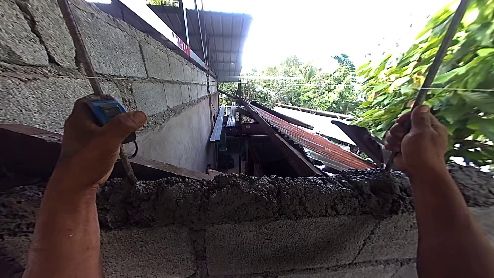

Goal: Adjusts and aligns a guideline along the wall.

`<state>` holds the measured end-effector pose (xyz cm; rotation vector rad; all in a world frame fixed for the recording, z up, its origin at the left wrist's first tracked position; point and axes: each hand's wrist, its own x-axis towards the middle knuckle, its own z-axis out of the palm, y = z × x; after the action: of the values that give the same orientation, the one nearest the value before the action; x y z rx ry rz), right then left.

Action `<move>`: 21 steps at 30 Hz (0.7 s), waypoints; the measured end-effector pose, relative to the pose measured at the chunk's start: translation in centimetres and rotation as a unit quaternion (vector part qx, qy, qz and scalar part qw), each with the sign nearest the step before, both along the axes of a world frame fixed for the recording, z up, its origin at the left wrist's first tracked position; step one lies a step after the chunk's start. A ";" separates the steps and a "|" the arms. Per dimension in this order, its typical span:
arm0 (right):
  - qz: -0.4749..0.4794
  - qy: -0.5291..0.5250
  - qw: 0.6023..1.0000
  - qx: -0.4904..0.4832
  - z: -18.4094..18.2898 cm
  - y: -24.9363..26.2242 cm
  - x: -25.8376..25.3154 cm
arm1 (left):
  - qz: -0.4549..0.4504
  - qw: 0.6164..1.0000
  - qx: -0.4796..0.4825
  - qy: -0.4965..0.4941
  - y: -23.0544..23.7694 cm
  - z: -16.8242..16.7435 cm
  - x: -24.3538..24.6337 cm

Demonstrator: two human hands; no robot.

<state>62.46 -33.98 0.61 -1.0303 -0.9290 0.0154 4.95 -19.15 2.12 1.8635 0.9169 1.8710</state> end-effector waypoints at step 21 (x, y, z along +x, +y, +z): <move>0.000 -0.008 1.000 0.007 -0.1 0.1 0.3 | -0.001 1.000 0.002 -0.001 0.1 0.0 0.0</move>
<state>62.79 -33.85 0.52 -1.0197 -0.9418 0.0002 4.95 -19.02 2.14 1.8639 0.9125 1.8740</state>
